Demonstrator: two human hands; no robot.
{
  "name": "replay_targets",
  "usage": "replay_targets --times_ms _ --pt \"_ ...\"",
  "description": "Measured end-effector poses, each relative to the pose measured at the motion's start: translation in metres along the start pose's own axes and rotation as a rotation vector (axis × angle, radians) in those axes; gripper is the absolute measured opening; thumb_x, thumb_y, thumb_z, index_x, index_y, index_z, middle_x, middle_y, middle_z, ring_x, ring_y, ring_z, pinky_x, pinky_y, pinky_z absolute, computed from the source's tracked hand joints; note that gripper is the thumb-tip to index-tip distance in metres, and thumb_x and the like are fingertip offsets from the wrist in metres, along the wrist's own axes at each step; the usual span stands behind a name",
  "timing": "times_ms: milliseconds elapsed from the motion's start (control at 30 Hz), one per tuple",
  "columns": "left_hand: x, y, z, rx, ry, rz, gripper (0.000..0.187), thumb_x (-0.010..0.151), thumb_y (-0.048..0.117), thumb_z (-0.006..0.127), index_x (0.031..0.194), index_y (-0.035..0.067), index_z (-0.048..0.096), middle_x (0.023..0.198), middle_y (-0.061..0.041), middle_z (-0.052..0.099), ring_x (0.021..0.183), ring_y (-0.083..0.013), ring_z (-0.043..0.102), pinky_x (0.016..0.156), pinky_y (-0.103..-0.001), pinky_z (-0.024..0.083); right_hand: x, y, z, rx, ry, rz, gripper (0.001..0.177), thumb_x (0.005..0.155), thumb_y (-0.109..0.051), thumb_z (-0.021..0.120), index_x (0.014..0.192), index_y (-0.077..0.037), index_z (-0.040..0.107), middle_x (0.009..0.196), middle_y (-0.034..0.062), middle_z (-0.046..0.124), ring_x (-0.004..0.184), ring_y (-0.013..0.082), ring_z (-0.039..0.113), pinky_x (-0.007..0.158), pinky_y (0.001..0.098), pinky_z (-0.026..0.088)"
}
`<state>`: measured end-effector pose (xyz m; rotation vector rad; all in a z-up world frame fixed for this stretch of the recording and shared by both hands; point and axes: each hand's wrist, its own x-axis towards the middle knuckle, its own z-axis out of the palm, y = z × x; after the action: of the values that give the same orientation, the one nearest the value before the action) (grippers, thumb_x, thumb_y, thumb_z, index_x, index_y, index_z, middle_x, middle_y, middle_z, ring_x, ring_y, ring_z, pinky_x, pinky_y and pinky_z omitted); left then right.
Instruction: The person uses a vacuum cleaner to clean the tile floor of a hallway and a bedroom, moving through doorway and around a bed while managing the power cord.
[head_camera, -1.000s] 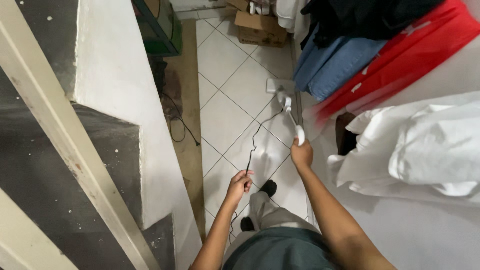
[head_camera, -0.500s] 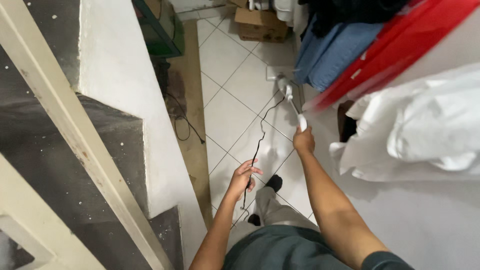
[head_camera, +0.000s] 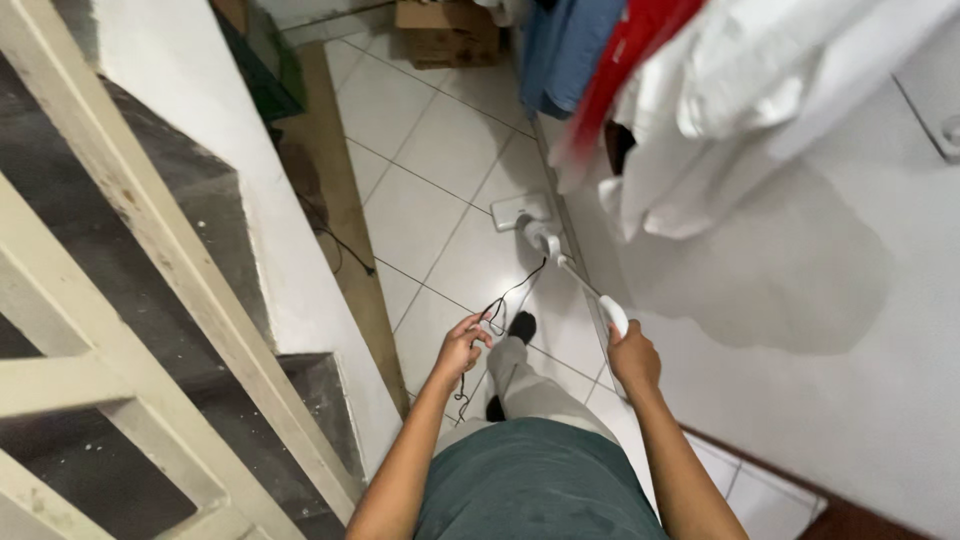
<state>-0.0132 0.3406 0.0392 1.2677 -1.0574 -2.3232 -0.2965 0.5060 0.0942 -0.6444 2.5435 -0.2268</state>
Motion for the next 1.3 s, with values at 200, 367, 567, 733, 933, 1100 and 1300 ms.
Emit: replay_targets --times_ms 200,367,567,733,933,1100,1300 --pt "-0.036 -0.035 0.011 -0.007 0.025 -0.038 0.036 0.1 0.017 0.045 0.132 0.011 0.062 0.076 -0.004 0.06 0.038 -0.0038 0.027 0.035 -0.023 0.019 -0.075 0.081 -0.043 0.03 0.009 0.108 0.049 0.097 -0.054 0.055 0.12 -0.012 0.067 0.09 0.018 0.076 0.082 0.0365 0.073 0.073 0.0492 0.055" --pt "-0.052 -0.056 0.015 0.0 -0.005 -0.184 0.024 0.104 0.028 0.051 0.103 0.006 0.061 0.063 -0.001 0.051 0.036 -0.0054 0.026 0.033 -0.024 0.017 -0.126 0.116 -0.076 0.163 0.053 0.142 0.05 0.091 -0.058 0.065 0.102 -0.011 0.078 0.084 0.0144 0.076 0.08 0.0344 0.074 0.072 0.0435 0.054" --pt "-0.058 -0.09 0.018 0.015 -0.002 -0.219 0.022 0.1 0.028 0.054 0.085 0.012 0.051 0.053 0.003 0.038 0.035 -0.008 0.028 0.033 -0.027 0.021 -0.165 0.103 -0.06 0.215 0.146 0.244 0.051 0.083 -0.062 0.069 0.105 -0.017 0.08 0.084 0.0125 0.076 0.08 0.0325 0.072 0.071 0.0441 0.054" --pt "-0.064 -0.115 0.023 0.106 0.02 -0.211 0.025 0.1 0.029 0.06 0.082 0.016 0.049 0.057 0.007 0.037 0.043 -0.0042 0.029 0.038 -0.024 0.02 -0.151 0.118 -0.025 0.278 0.266 0.166 0.055 0.093 -0.066 0.06 0.103 -0.017 0.081 0.089 0.011 0.075 0.081 0.0328 0.07 0.071 0.043 0.053" --pt "-0.079 -0.135 0.046 0.219 0.059 -0.245 0.027 0.099 0.028 0.061 0.08 0.018 0.045 0.06 0.007 0.038 0.047 -0.0051 0.032 0.041 -0.024 0.025 -0.1 0.154 0.051 0.476 0.021 0.223 0.061 0.094 -0.067 0.055 0.104 -0.01 0.075 0.081 0.0109 0.072 0.075 0.0289 0.069 0.07 0.0429 0.053" --pt "-0.089 -0.163 0.065 0.242 0.084 -0.213 0.026 0.099 0.028 0.06 0.08 0.017 0.046 0.061 0.005 0.043 0.047 -0.0061 0.037 0.041 -0.025 0.027 -0.097 0.194 0.066 0.435 -0.118 0.218 0.06 0.094 -0.066 0.058 0.113 -0.01 0.07 0.081 0.0152 0.071 0.078 0.0305 0.069 0.072 0.0429 0.053" --pt "-0.106 -0.226 0.079 0.241 0.145 -0.131 0.025 0.099 0.028 0.059 0.081 0.016 0.048 0.06 0.005 0.043 0.045 -0.0072 0.034 0.039 -0.026 0.026 -0.141 0.283 0.026 0.308 0.081 0.15 0.061 0.095 -0.066 0.058 0.116 -0.011 0.075 0.093 0.0152 0.076 0.088 0.0333 0.072 0.078 0.0448 0.055"
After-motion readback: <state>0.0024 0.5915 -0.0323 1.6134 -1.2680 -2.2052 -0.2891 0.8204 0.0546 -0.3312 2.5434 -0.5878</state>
